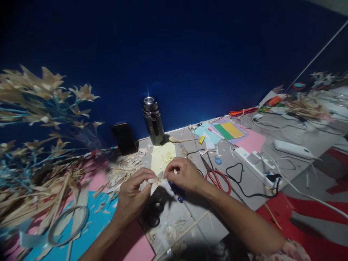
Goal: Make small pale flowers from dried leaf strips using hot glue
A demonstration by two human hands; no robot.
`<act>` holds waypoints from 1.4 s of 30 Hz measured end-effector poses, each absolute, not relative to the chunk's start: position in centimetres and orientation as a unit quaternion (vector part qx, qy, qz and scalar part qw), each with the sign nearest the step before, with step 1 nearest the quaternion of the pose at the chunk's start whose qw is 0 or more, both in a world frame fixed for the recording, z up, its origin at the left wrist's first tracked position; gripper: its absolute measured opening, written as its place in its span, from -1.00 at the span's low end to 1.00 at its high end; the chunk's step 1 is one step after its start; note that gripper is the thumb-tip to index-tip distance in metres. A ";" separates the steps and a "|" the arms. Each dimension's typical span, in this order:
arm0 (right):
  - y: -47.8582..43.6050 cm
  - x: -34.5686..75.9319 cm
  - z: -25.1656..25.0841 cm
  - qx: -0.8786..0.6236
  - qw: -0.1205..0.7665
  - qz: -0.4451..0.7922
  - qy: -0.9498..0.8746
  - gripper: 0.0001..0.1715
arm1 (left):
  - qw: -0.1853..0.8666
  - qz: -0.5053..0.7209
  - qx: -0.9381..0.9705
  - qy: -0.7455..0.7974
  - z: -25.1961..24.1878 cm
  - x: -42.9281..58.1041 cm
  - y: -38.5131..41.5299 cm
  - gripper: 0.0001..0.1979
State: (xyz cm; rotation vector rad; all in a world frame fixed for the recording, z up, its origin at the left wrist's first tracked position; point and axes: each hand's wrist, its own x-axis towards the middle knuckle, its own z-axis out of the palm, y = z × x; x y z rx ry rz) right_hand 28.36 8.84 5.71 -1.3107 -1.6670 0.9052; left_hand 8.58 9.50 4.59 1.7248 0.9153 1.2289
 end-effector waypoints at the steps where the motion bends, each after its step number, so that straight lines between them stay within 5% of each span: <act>1: 8.8 28.6 5.6 -0.527 0.440 0.374 -0.623 -0.93 | 0.401 0.478 0.697 0.355 4.8 8.5 9.4 -0.78; 7: 8.1 28.7 5.8 -0.460 0.541 0.455 -0.537 -0.82 | 0.417 0.439 0.721 0.335 5.5 8.6 9.3 -0.80; 20: 7.7 28.8 5.1 -0.417 0.507 0.454 -0.603 -0.82 | 0.282 0.422 0.815 0.282 4.6 7.8 10.1 -0.82; 35: 7.7 29.0 5.1 -0.403 0.471 0.495 -0.609 -0.74 | 0.267 0.379 0.851 0.248 5.4 7.9 9.9 -0.87; 42: 7.5 28.8 4.8 -0.407 0.465 0.495 -0.611 -0.89 | 0.258 0.372 0.863 0.225 5.6 7.9 9.7 -0.86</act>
